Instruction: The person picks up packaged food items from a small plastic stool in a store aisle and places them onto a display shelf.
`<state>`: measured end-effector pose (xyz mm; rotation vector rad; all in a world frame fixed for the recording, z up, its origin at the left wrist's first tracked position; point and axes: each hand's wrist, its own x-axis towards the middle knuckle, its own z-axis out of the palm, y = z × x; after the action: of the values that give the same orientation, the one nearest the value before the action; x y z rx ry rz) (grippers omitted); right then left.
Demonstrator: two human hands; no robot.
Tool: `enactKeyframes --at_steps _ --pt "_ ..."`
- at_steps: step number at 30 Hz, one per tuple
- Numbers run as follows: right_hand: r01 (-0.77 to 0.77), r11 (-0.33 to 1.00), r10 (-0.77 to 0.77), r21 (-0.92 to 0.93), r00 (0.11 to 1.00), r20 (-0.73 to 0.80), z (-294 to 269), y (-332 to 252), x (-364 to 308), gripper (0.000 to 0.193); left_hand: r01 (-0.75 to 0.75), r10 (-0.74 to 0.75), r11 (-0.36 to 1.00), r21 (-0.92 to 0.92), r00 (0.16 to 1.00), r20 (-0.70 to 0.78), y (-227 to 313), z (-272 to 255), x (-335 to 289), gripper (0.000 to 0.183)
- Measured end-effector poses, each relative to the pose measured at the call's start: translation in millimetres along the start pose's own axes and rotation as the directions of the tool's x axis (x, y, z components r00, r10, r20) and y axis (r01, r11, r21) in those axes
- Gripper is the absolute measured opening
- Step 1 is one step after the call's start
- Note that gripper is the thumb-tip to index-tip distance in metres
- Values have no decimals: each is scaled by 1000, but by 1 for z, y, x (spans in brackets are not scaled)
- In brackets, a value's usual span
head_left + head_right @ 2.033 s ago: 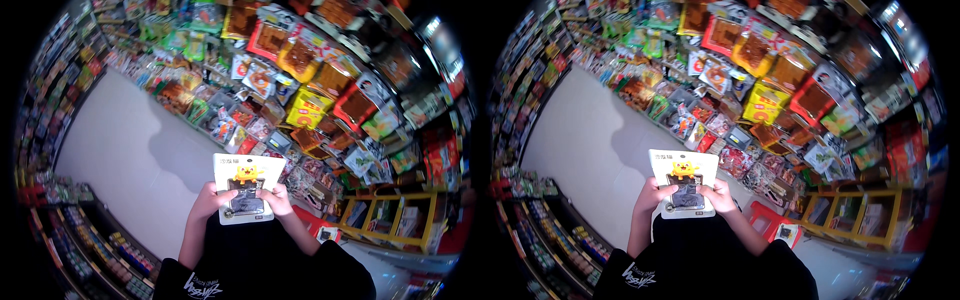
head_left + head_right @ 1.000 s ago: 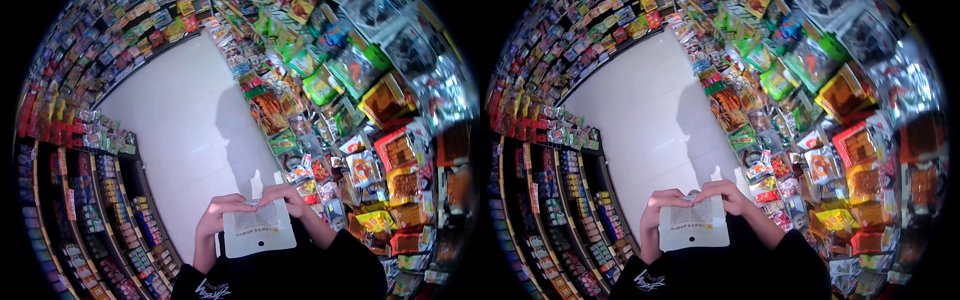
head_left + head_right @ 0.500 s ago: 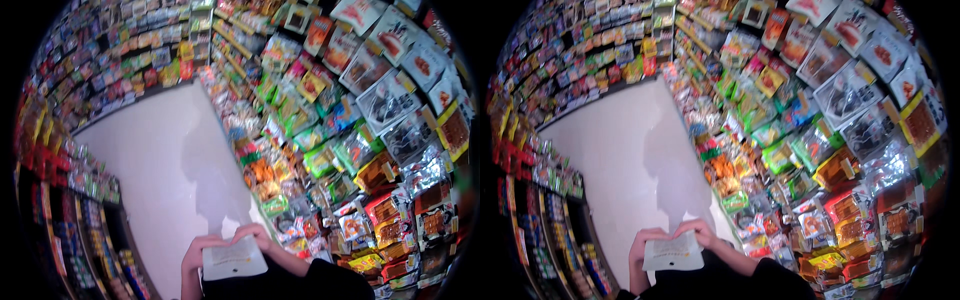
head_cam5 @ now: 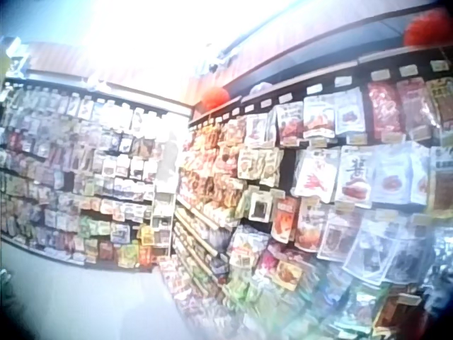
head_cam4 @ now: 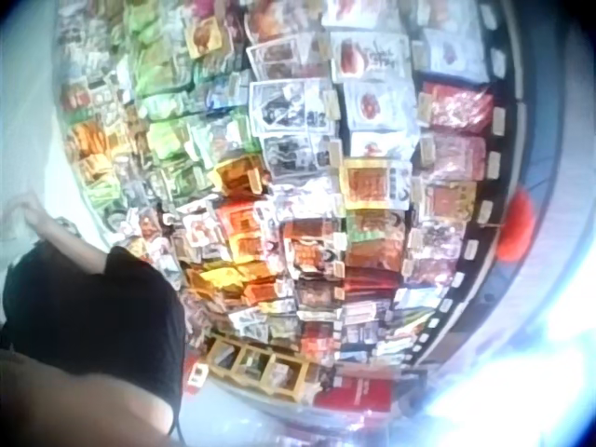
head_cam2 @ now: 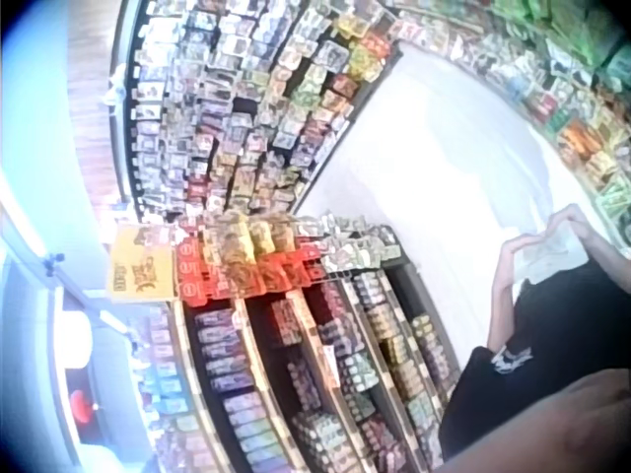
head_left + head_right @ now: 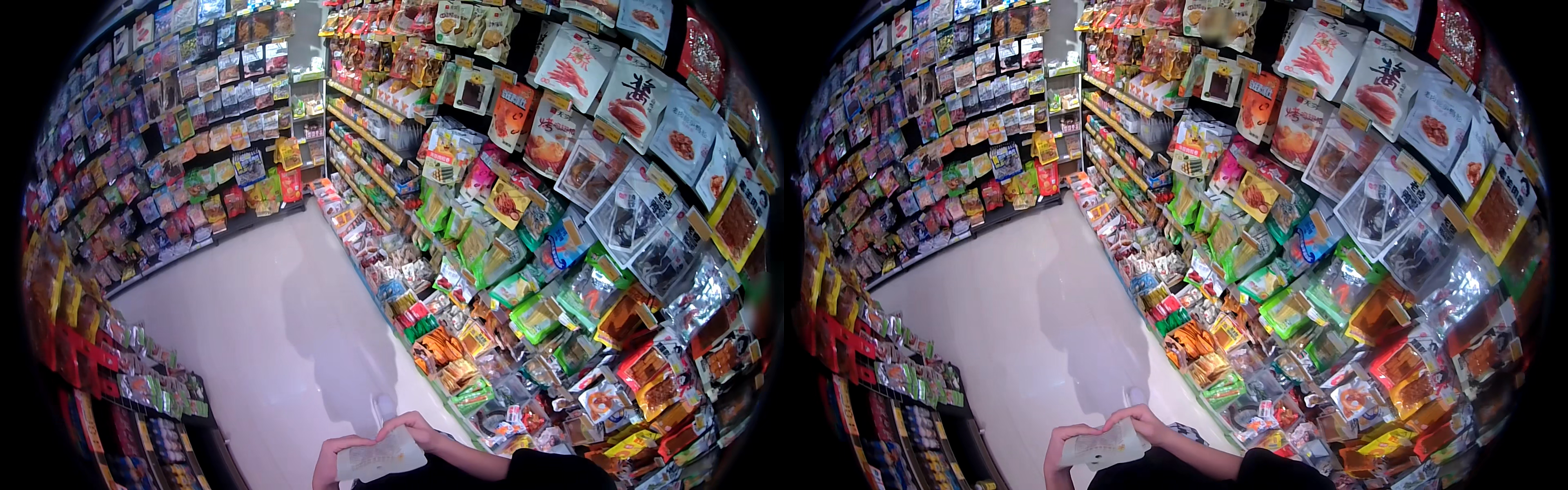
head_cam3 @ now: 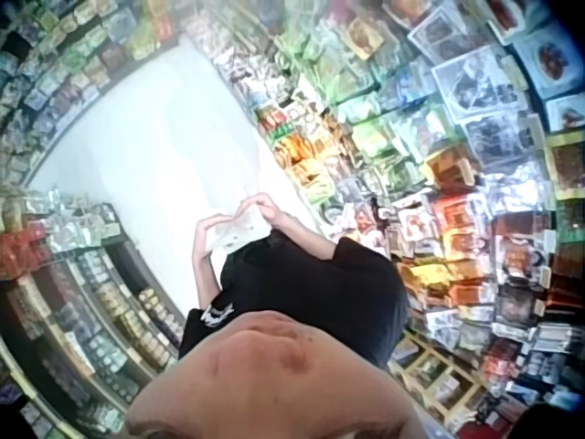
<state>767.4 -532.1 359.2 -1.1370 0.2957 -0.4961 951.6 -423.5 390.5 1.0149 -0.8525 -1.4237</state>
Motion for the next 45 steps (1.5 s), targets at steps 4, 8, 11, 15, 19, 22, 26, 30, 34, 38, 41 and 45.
enactKeyframes --at_steps 4,8,11,15,19,22,26,30,34,38,41,45 --pt "43 998 -44 47 999 29 -28 6 39 26 57 -30 970 236 993 -117 6 -14 44 24" --pt "-39 992 26 -117 993 -111 -48 -19 90 33 52 35 966 253 944 -327 11 -36 97 33" --pt "-145 965 132 -217 989 -73 -75 -29 134 37 110 -1 940 323 948 -319 40 -55 136 32" --pt "-141 939 129 -313 990 -59 -109 -51 184 38 189 -69 905 382 950 -305 77 -52 194 24" --pt "-177 907 134 -382 982 -136 -140 -92 211 38 107 -6 923 370 965 -263 88 -53 253 34" --pt "-64 900 -2 -432 989 -150 -176 -78 217 37 130 -34 926 354 964 -265 75 -52 291 36" --pt "-231 930 138 -284 940 -312 -218 -82 201 39 186 -197 946 265 980 12 87 -29 347 40" --pt "-45 945 -99 -323 904 -417 -236 -100 188 36 144 -266 914 380 919 292 87 -14 405 47" --pt "36 955 -199 -296 815 -543 -264 -105 191 31 148 -374 859 490 835 403 97 4 469 47" --pt "145 907 -394 -394 621 -678 -293 -118 212 27 130 -377 853 506 824 423 87 8 536 34" --pt "97 840 -517 -533 439 -735 -318 -146 226 24 57 -367 846 530 784 500 95 24 597 27" --pt "18 859 -503 -512 219 -836 -348 -209 247 26 -6 -280 910 415 730 624 131 62 666 20"
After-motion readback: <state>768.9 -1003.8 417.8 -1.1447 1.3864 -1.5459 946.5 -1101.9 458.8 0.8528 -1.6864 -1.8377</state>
